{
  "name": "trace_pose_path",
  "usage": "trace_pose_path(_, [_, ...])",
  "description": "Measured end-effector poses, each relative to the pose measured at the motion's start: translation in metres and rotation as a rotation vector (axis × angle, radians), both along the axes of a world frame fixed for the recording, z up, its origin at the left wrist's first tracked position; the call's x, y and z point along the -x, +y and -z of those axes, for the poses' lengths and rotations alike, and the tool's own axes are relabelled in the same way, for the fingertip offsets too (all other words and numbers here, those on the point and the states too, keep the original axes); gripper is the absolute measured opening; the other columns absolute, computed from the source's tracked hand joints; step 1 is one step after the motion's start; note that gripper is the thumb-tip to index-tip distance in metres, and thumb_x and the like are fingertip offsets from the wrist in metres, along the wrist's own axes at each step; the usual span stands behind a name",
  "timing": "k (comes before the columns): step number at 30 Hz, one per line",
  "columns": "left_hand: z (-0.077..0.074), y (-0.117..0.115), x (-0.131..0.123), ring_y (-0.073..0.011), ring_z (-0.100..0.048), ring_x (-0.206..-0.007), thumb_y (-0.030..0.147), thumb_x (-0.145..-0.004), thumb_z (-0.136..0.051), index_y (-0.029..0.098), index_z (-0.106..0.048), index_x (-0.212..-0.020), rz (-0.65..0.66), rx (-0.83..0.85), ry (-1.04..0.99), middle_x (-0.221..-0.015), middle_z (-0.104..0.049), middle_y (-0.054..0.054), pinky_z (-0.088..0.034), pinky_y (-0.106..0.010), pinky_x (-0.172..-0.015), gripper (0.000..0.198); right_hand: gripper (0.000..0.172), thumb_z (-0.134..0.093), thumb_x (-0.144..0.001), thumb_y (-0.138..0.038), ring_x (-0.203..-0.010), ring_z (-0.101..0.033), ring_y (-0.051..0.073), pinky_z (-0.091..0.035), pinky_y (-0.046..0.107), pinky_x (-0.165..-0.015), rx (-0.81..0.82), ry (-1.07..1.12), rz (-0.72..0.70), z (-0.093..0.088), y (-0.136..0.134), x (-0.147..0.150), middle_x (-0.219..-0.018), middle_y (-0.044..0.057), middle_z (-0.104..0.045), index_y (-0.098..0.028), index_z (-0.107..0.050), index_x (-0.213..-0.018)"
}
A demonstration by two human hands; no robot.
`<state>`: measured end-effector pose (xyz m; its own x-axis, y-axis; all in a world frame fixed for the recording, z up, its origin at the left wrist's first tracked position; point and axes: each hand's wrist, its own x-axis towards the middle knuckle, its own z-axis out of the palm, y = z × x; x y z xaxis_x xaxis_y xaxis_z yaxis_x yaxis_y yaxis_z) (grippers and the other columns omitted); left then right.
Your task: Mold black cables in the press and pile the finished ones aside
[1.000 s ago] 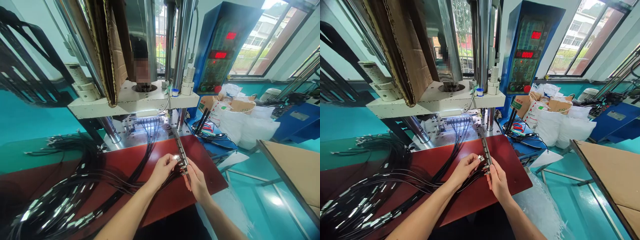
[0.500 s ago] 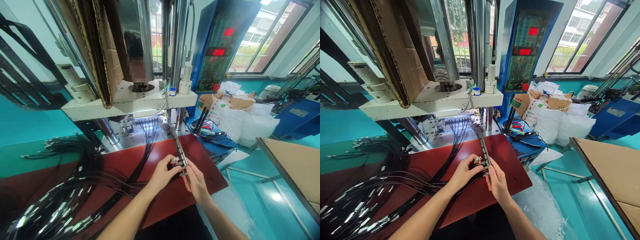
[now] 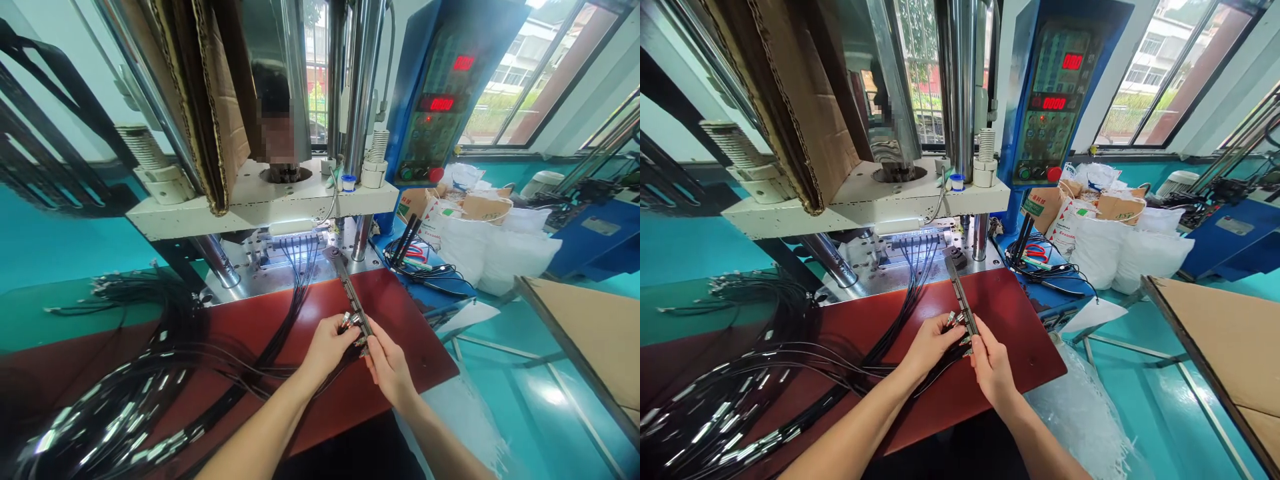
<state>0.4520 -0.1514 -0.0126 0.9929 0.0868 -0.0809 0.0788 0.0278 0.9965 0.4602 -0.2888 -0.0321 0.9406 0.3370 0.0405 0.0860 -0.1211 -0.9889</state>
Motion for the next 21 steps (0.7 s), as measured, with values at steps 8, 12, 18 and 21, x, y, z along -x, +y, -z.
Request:
trace_pose_path(8, [-0.009, 0.008, -0.003, -0.0076, -0.036, -0.052, 0.032, -0.074, -0.052, 0.016, -0.049, -0.070, -0.079, -0.069, -0.095, -0.053, -0.041, 0.006, -0.029, -0.020, -0.052, 0.018, 0.051, -0.042, -0.085, -0.047, -0.034, -0.033, 0.005, -0.027, 0.015, -0.028, -0.140, 0.119, 0.011, 0.000, 0.000, -0.002, -0.056, -0.005, -0.044, -0.015, -0.044, -0.125])
trace_pose_path(12, [-0.015, 0.010, -0.006, -0.0047, -0.026, -0.044, 0.039, -0.067, -0.058, 0.016, -0.043, -0.059, -0.086, 0.023, 0.035, -0.048, -0.033, 0.008, -0.019, -0.020, -0.045, 0.029, 0.051, -0.046, -0.083, -0.047, -0.035, -0.033, 0.005, -0.026, 0.015, -0.027, -0.197, 0.148, 0.050, -0.008, 0.000, 0.000, -0.058, -0.004, -0.044, -0.015, -0.046, -0.123])
trace_pose_path(18, [-0.023, 0.009, -0.007, -0.0023, -0.015, -0.035, 0.044, -0.057, -0.064, 0.017, -0.041, -0.054, -0.016, 0.158, 0.263, -0.038, -0.026, 0.011, -0.007, -0.021, -0.039, 0.035, 0.050, -0.043, -0.085, -0.046, -0.036, -0.033, 0.005, -0.027, 0.015, -0.029, -0.141, 0.109, -0.007, -0.001, -0.001, -0.001, -0.056, -0.004, -0.043, -0.014, -0.045, -0.125])
trace_pose_path(21, [-0.022, 0.008, -0.008, -0.0021, -0.016, -0.035, 0.041, -0.057, -0.065, 0.016, -0.045, -0.055, -0.015, 0.184, 0.247, -0.038, -0.027, 0.011, -0.008, -0.021, -0.039, 0.032, 0.051, -0.040, -0.087, -0.045, -0.035, -0.032, 0.005, -0.027, 0.015, -0.029, -0.106, 0.082, -0.010, 0.003, -0.001, -0.002, -0.053, -0.005, -0.041, -0.013, -0.043, -0.127])
